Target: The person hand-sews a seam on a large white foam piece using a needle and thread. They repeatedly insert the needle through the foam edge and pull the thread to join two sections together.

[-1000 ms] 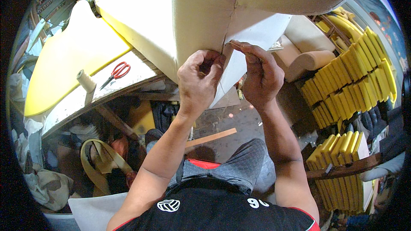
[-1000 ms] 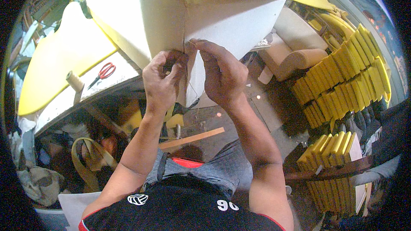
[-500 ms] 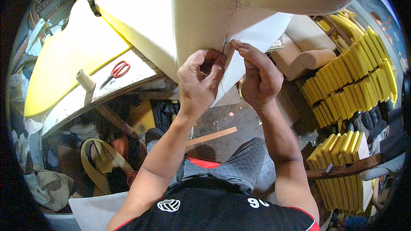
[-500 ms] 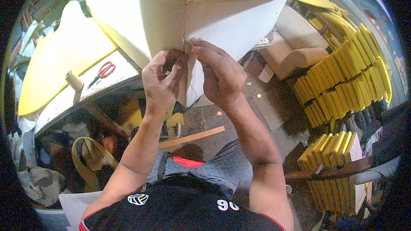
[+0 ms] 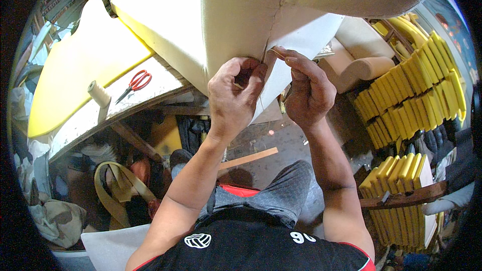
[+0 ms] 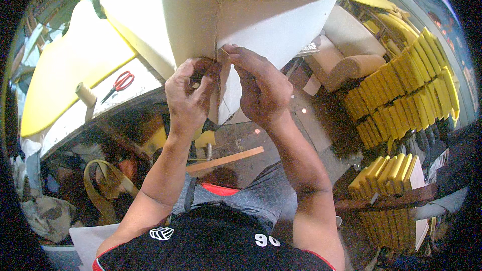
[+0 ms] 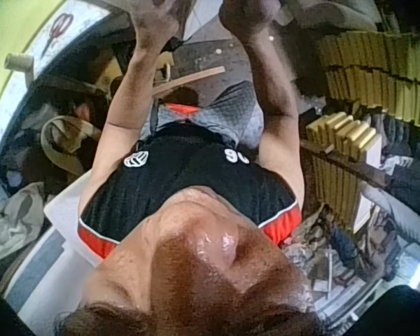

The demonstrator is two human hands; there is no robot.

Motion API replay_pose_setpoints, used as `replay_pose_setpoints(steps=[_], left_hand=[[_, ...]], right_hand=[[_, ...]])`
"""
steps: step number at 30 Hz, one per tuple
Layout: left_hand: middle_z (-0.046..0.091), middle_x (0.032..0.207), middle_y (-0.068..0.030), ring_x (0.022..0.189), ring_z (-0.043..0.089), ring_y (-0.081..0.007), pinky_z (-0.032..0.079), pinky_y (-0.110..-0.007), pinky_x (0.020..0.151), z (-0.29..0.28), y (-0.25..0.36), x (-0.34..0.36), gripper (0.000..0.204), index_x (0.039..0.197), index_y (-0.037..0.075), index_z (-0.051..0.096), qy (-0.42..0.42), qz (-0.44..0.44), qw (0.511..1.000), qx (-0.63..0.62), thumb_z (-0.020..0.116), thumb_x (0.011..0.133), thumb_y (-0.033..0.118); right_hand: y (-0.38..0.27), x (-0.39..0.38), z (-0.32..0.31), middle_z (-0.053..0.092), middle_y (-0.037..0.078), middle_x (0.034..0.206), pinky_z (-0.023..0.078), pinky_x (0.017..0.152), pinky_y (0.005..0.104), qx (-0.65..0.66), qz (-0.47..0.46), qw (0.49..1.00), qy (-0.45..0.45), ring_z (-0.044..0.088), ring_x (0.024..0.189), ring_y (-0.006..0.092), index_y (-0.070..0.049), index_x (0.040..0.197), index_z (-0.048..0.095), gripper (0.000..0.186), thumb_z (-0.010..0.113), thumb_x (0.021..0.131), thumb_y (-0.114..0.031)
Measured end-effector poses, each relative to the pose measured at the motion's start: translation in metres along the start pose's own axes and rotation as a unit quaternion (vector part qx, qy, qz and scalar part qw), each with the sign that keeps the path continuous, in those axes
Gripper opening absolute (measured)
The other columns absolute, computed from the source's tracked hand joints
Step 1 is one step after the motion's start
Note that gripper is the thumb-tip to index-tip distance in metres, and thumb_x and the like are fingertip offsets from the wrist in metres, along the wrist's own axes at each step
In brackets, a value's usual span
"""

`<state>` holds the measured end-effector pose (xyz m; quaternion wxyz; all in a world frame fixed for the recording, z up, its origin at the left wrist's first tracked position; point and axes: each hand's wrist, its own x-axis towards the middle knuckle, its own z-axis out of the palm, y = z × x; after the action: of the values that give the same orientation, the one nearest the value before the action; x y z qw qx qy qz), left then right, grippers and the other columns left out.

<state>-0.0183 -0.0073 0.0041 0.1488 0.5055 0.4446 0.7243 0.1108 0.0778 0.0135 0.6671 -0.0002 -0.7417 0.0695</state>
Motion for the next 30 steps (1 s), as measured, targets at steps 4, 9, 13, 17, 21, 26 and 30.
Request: replay_pose_setpoints(steps=[4,9,13,17,21,26,30], left_hand=[[0.068,0.085,-0.0067,0.071,0.062,-0.0089,0.051,-0.025,0.066,0.000,-0.004,0.000,0.010,0.098,-0.004,0.071,-0.002,-0.003,1.000,0.015,0.069,0.091,0.002],[0.068,0.085,-0.0062,0.071,0.062,-0.0090,0.051,-0.025,0.065,0.000,-0.005,0.000,0.010,0.099,-0.003,0.071,0.006,0.011,1.000,0.011,0.069,0.091,0.003],[0.067,0.083,-0.0060,0.071,0.062,-0.0089,0.050,-0.024,0.065,0.001,-0.005,0.000,0.010,0.099,-0.003,0.071,0.003,0.015,1.000,0.018,0.069,0.092,0.003],[0.067,0.083,-0.0052,0.071,0.061,-0.0083,0.050,-0.024,0.065,0.000,-0.004,0.000,0.009,0.099,-0.003,0.070,0.000,0.012,1.000,0.011,0.068,0.093,0.003],[0.067,0.083,-0.0038,0.072,0.060,-0.0073,0.049,-0.024,0.065,0.000,-0.002,0.000,0.008,0.100,-0.004,0.069,-0.003,0.021,1.000,-0.005,0.066,0.094,0.002],[0.067,0.084,-0.0034,0.074,0.060,-0.0073,0.049,-0.023,0.067,0.002,-0.002,-0.002,0.009,0.101,-0.005,0.069,-0.005,-0.001,0.999,-0.054,0.065,0.094,0.000],[0.067,0.085,-0.0037,0.074,0.060,-0.0074,0.049,-0.023,0.068,0.004,-0.004,-0.004,0.009,0.100,-0.005,0.069,0.002,-0.006,0.999,-0.053,0.064,0.095,0.000]], right_hand=[[0.002,0.000,0.001,0.076,0.020,0.107,0.060,0.085,0.0350,-0.018,-0.006,1.000,-0.002,0.076,0.100,0.0299,0.000,0.107,0.068,0.019,0.066,0.091,0.010],[0.002,0.000,0.003,0.076,0.021,0.107,0.061,0.083,0.0347,-0.024,-0.021,0.999,0.007,0.076,0.098,0.0302,0.000,0.107,0.068,0.020,0.067,0.090,0.010],[0.005,-0.001,0.002,0.076,0.021,0.107,0.061,0.081,0.0350,-0.033,-0.030,0.999,0.011,0.076,0.098,0.0310,0.000,0.105,0.068,0.018,0.067,0.090,0.009],[-0.001,0.004,0.002,0.076,0.021,0.104,0.061,0.080,0.0349,-0.061,-0.047,0.997,-0.003,0.076,0.095,0.0319,0.001,0.104,0.068,0.018,0.068,0.088,0.009],[-0.006,0.010,0.000,0.076,0.020,0.101,0.061,0.077,0.0351,-0.096,-0.046,0.994,-0.023,0.076,0.092,0.0317,0.000,0.103,0.069,0.018,0.069,0.087,0.008],[-0.017,0.019,-0.005,0.076,0.015,0.098,0.060,0.072,0.0353,-0.139,0.012,0.989,-0.054,0.076,0.087,0.0294,-0.003,0.103,0.070,0.015,0.069,0.090,0.004],[-0.024,0.032,-0.010,0.075,0.014,0.096,0.059,0.071,0.0347,-0.128,0.076,0.985,-0.082,0.076,0.084,0.0303,-0.004,0.104,0.070,0.012,0.067,0.093,0.000]])
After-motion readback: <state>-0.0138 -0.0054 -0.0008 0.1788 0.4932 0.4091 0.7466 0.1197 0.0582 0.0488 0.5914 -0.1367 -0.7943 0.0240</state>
